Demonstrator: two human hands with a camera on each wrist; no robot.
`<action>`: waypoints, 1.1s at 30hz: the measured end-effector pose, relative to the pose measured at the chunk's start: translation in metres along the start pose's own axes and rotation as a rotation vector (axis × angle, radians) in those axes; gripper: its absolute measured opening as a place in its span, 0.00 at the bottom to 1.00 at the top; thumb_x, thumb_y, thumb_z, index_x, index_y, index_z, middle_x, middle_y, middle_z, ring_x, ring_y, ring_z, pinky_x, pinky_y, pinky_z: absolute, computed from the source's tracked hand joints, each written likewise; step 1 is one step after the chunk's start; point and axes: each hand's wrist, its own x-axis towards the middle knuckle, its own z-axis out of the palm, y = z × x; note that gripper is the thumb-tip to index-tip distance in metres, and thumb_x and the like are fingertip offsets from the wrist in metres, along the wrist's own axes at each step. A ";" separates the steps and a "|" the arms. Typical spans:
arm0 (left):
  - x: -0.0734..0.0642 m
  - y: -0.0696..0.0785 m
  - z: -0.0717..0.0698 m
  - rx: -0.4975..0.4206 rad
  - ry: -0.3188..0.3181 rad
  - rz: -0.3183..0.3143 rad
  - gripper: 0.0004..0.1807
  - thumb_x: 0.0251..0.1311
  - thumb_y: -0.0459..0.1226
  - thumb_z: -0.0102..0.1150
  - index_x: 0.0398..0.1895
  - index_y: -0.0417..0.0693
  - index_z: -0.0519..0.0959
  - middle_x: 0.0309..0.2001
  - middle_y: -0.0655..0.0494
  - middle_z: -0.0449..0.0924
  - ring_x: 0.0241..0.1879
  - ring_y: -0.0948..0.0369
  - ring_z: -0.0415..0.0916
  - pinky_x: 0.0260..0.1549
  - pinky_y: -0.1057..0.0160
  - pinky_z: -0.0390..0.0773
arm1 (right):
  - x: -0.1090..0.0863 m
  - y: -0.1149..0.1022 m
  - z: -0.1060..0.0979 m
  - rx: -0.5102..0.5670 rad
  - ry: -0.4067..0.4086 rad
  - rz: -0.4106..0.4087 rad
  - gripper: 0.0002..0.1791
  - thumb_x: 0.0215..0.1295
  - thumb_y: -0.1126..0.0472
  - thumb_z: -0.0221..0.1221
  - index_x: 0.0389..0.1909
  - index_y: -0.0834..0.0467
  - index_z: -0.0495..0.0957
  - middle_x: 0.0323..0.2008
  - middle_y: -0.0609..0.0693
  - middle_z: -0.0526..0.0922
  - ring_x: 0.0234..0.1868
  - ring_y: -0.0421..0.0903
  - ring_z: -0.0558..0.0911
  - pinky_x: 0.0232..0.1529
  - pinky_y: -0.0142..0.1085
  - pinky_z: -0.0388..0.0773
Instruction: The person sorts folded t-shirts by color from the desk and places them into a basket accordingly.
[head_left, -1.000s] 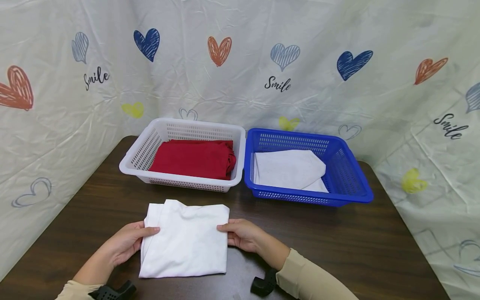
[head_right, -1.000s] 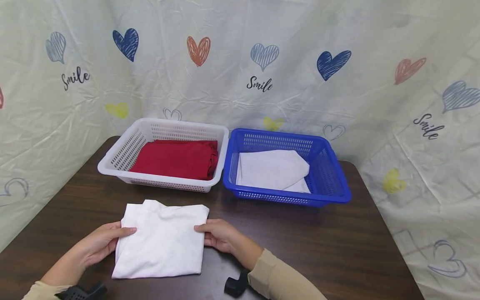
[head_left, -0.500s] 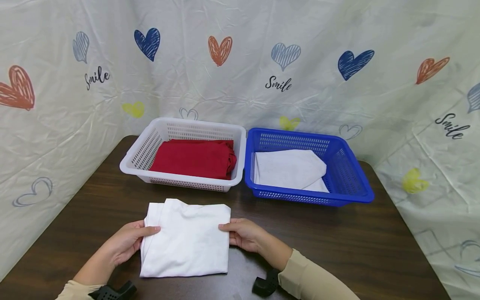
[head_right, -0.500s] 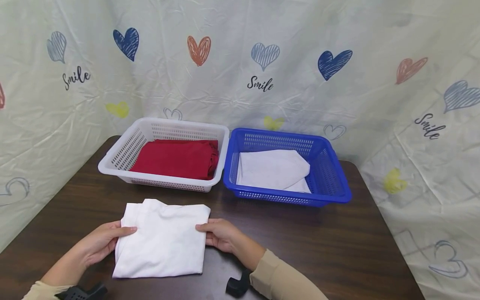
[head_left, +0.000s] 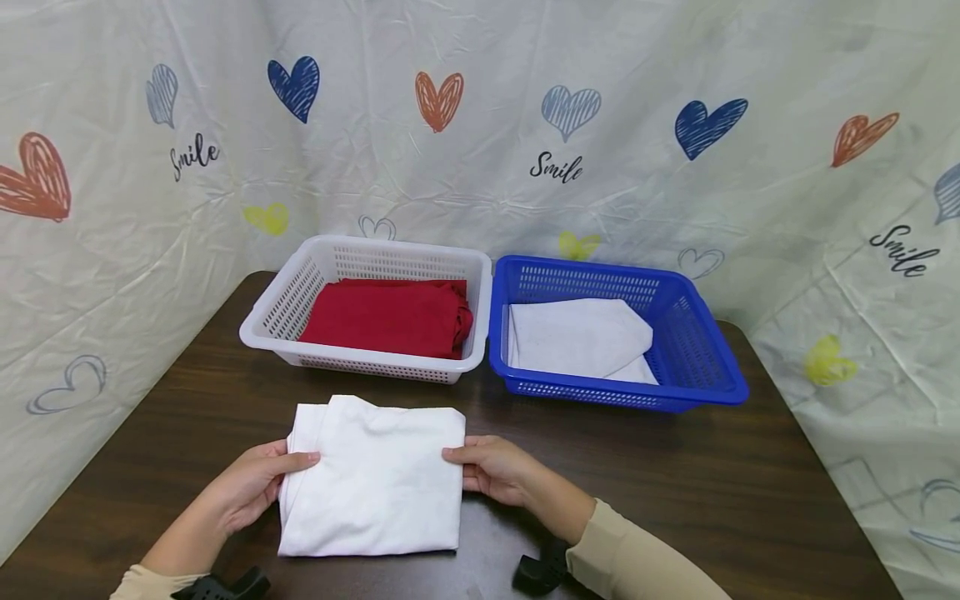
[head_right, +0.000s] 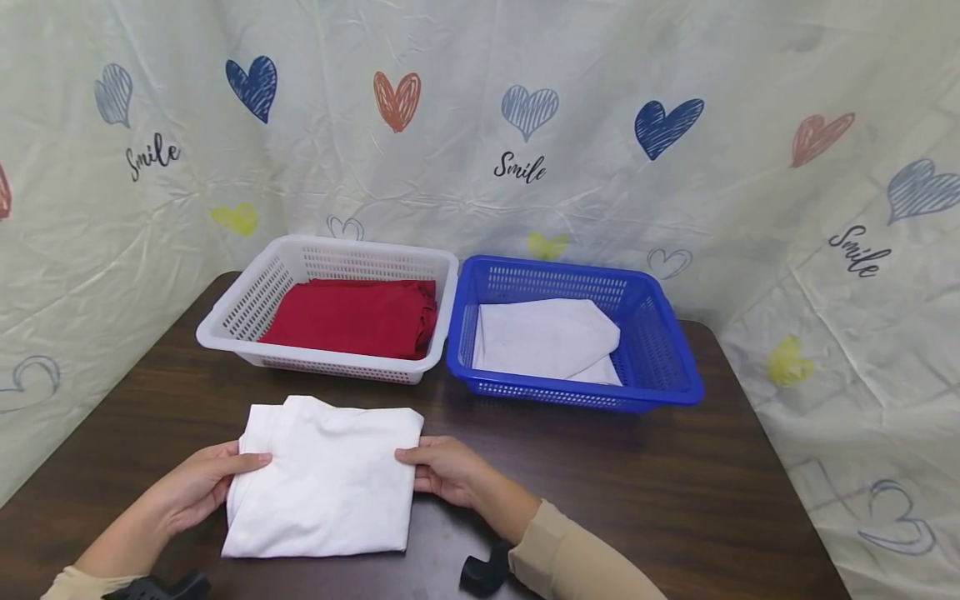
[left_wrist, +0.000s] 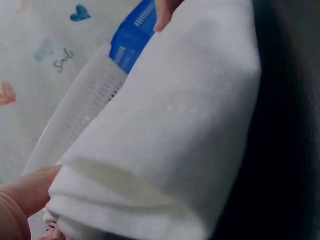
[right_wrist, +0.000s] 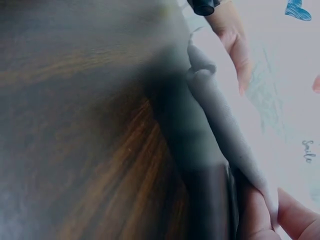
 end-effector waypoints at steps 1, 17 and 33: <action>-0.001 0.001 0.001 -0.004 -0.002 -0.001 0.27 0.69 0.36 0.58 0.64 0.29 0.64 0.41 0.59 0.86 0.43 0.64 0.86 0.46 0.59 0.86 | -0.002 -0.001 0.000 -0.006 0.001 0.000 0.16 0.72 0.67 0.54 0.57 0.69 0.74 0.38 0.48 0.87 0.40 0.39 0.85 0.50 0.37 0.85; -0.008 0.019 0.011 -0.016 -0.017 0.007 0.25 0.69 0.37 0.59 0.63 0.33 0.65 0.42 0.59 0.87 0.43 0.61 0.87 0.46 0.56 0.85 | -0.018 -0.018 -0.004 -0.070 -0.003 0.006 0.17 0.72 0.65 0.56 0.57 0.69 0.76 0.40 0.50 0.89 0.40 0.41 0.87 0.49 0.40 0.85; -0.011 0.034 0.020 -0.022 -0.029 0.029 0.23 0.69 0.37 0.58 0.62 0.35 0.67 0.42 0.60 0.87 0.42 0.62 0.87 0.45 0.57 0.85 | -0.037 -0.037 -0.009 -0.127 -0.010 -0.002 0.19 0.72 0.63 0.56 0.59 0.69 0.74 0.45 0.53 0.89 0.41 0.42 0.88 0.50 0.39 0.85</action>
